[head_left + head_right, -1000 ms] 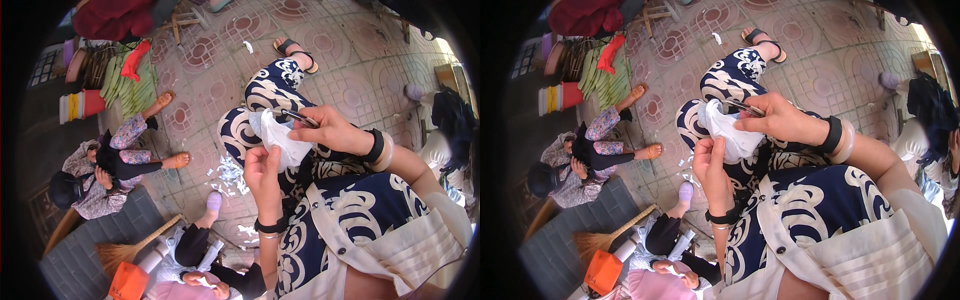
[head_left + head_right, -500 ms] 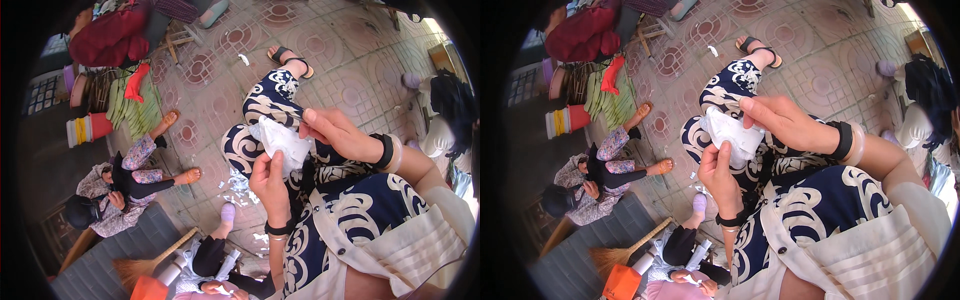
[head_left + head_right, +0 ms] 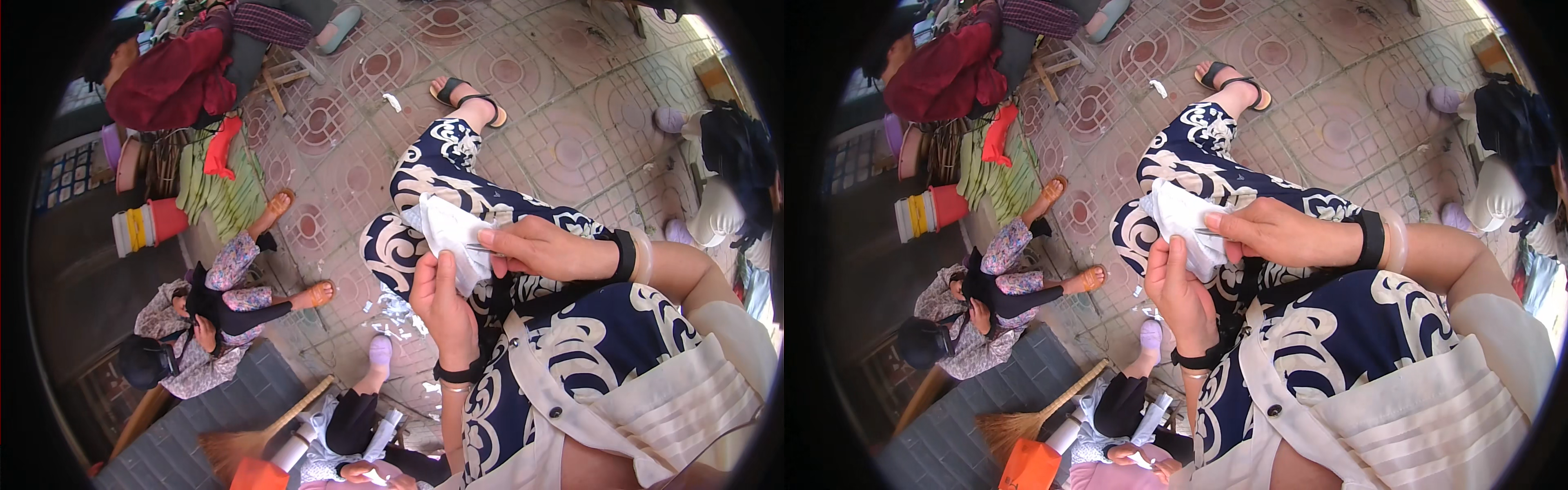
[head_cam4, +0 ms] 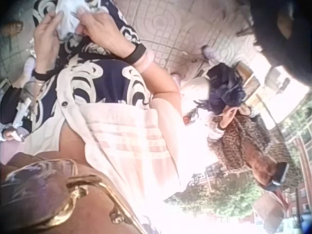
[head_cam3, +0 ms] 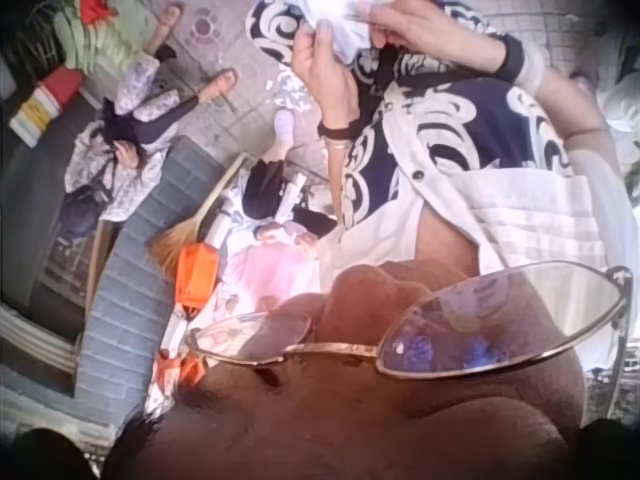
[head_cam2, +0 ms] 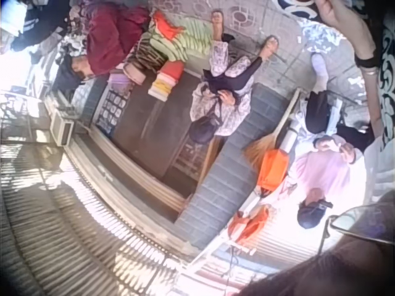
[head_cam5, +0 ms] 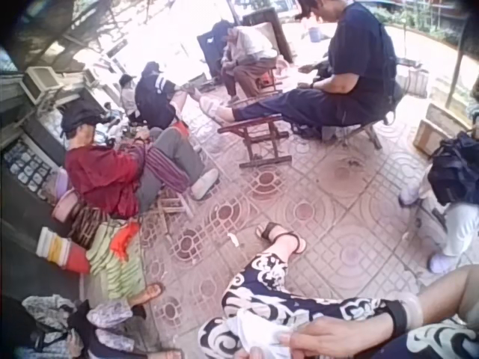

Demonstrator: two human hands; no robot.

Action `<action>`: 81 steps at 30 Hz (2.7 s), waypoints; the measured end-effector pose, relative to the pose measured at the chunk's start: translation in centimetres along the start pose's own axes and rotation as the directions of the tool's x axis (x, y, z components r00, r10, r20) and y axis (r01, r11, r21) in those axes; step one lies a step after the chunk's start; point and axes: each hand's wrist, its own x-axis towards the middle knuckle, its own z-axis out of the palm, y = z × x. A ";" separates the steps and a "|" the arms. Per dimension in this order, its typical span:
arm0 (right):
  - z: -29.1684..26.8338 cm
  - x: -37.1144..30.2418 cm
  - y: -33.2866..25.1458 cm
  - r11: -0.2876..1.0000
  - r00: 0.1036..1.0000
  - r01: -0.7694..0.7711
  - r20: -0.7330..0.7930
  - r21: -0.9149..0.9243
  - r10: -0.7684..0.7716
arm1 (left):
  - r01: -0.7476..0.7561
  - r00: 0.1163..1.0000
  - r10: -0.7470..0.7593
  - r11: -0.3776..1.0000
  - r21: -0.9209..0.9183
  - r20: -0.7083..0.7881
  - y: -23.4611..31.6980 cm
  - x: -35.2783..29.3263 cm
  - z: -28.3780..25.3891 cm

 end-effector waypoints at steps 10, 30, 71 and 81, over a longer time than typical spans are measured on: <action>0.2 0.1 -0.3 0.987 1.000 -0.028 -0.004 0.158 0.029 | -0.068 0.993 0.051 0.985 0.159 0.109 0.0 -0.2 0.8; 0.5 0.3 -0.1 0.988 1.000 -0.007 -0.013 0.151 0.009 | -0.088 0.996 0.084 0.980 0.181 0.028 -0.8 -0.2 0.4; 1.1 0.4 0.5 0.962 0.996 0.055 -0.086 0.269 -0.033 | -0.028 0.999 0.028 1.000 0.004 0.032 -2.1 -0.7 0.8; 0.8 1.0 0.8 0.970 0.971 0.112 -0.230 0.214 -0.062 | -0.089 0.996 0.087 0.988 0.124 0.018 -2.4 -0.6 0.3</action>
